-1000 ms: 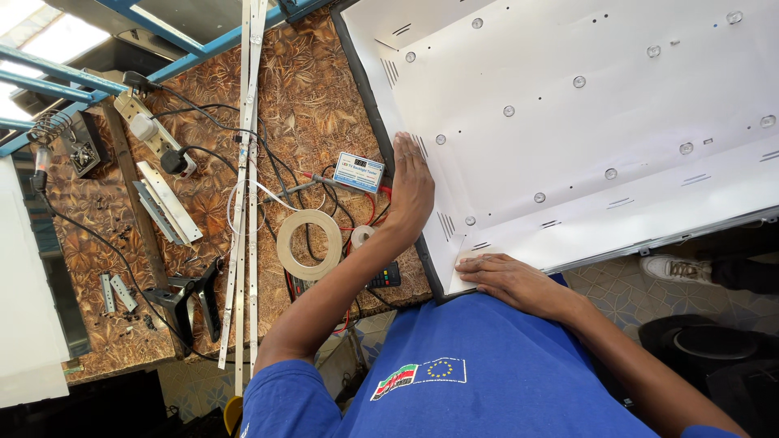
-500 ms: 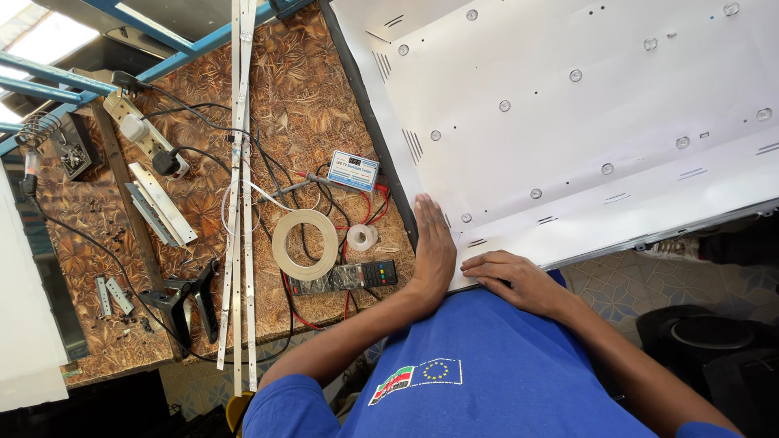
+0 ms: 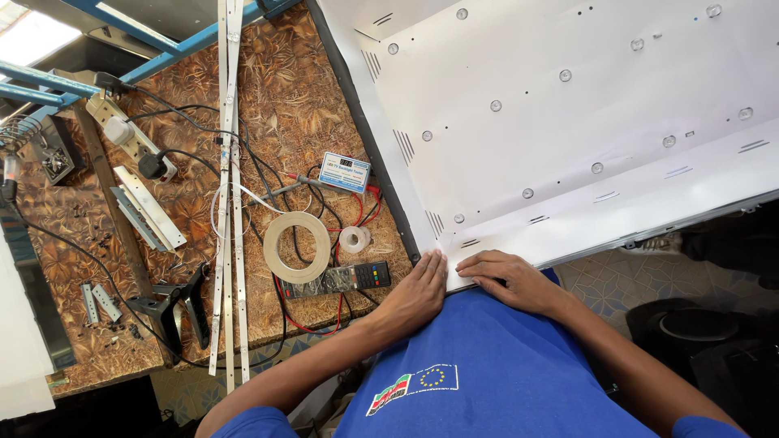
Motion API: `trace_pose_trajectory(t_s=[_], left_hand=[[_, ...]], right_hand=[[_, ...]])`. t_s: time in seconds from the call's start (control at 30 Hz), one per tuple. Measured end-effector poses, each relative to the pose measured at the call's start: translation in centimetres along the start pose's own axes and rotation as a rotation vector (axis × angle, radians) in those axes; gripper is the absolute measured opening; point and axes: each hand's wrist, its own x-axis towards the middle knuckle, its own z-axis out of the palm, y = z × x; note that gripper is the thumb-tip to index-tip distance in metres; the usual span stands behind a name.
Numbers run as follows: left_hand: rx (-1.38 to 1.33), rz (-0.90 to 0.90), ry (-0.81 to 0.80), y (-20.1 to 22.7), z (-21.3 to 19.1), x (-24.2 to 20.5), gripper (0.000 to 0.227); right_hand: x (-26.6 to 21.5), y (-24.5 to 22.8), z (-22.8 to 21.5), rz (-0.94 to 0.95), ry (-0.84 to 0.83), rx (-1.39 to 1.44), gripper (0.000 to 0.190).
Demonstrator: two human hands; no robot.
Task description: The person applies a roll of white adhesive tape to the edges and corners of a white metal panel. They smooth the tape along the seams and press it firmly into place with their hands.
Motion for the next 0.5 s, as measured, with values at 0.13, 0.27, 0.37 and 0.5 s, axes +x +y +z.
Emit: trace_pose_trajectory(t_s=[0.13,0.27,0.37,0.5], left_hand=[[-0.302,0.117,0.060,-2.0,0.7,0.3,0.034],[-0.593,-0.070,0.148,-5.3,-1.0,3.9,0.014],[-0.414,-0.301,0.325,-11.0,3.0,7.9,0.029],[-0.335,-0.540,0.313,-15.6,-0.6,11.1,0.036]], right_hand=[[0.0,0.5,0.0,-0.029,0.009,0.005,0.026],[0.3,-0.5,-0.5,0.013,0.018,0.039,0.027],[0.2,-0.2,-0.3,0.024,0.009,0.034,0.027],[0.2,-0.5,-0.3,0.045,0.019,0.033,0.028]])
